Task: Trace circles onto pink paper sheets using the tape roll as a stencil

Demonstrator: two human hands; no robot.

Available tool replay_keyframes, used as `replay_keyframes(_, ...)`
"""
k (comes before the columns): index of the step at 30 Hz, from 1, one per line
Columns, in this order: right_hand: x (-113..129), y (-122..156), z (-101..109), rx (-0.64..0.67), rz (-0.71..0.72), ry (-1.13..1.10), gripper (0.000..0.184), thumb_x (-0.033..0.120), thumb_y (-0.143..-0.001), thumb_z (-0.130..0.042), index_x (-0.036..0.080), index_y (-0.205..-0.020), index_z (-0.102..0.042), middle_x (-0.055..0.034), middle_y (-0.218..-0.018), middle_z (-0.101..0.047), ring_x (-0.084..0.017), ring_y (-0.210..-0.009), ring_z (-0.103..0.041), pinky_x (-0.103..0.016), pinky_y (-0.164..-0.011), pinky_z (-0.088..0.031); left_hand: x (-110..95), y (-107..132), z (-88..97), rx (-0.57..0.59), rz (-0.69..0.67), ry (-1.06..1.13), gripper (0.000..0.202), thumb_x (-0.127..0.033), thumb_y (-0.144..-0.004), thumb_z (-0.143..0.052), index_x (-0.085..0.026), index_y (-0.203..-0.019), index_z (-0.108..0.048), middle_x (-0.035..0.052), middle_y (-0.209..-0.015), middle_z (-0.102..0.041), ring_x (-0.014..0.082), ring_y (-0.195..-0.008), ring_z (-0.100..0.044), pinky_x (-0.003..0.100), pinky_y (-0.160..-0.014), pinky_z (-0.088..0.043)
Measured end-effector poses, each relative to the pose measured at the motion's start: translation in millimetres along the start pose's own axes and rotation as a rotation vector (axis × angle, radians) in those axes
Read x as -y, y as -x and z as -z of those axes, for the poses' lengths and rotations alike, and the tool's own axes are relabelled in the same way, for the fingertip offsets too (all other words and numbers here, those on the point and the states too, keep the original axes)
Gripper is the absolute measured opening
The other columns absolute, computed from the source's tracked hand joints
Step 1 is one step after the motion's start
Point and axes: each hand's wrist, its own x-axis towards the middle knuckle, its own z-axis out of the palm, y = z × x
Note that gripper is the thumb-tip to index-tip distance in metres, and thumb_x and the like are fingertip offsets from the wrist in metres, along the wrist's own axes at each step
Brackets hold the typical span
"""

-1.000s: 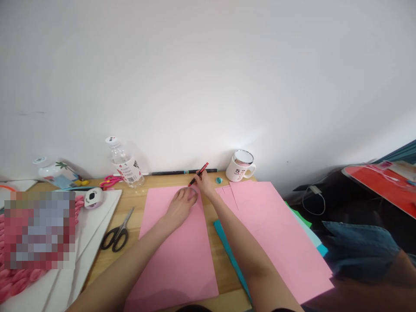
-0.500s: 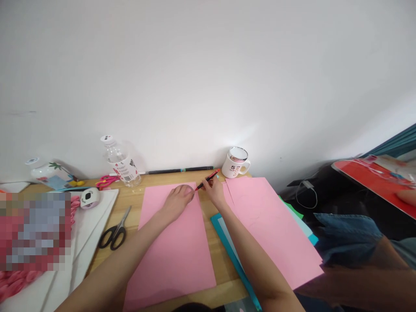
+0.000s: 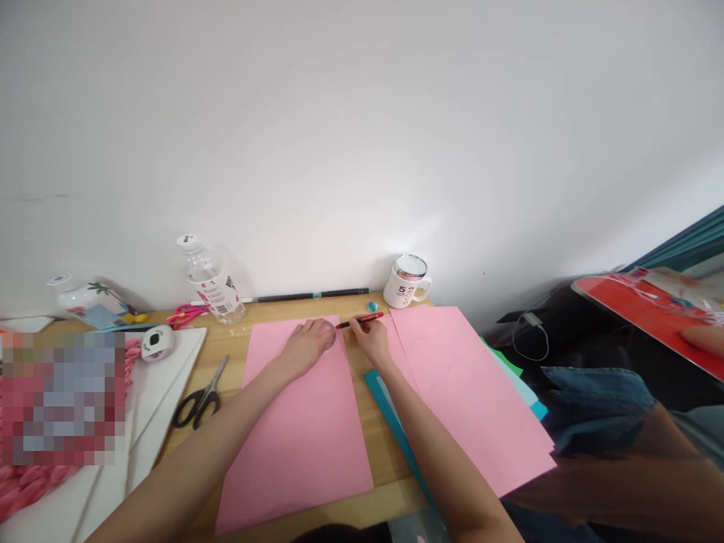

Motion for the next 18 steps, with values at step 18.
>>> replay_keyframes(18, 23, 81, -2, 0.004, 0.018, -0.022, 0.024, 0.04, -0.074, -0.063, 0.016, -0.074, -0.065, -0.0054, -0.067, -0.069, -0.017, -0.061, -0.062, -0.027, -0.057, -0.047, 6, -5, 10.7, 0.12, -0.003, 0.068, 0.026, -0.026, -0.096, -0.036, -0.025, -0.101, -0.062, 0.0077, -0.111, -0.053, 0.0233, -0.099, -0.048, 0.034, -0.082, -0.039)
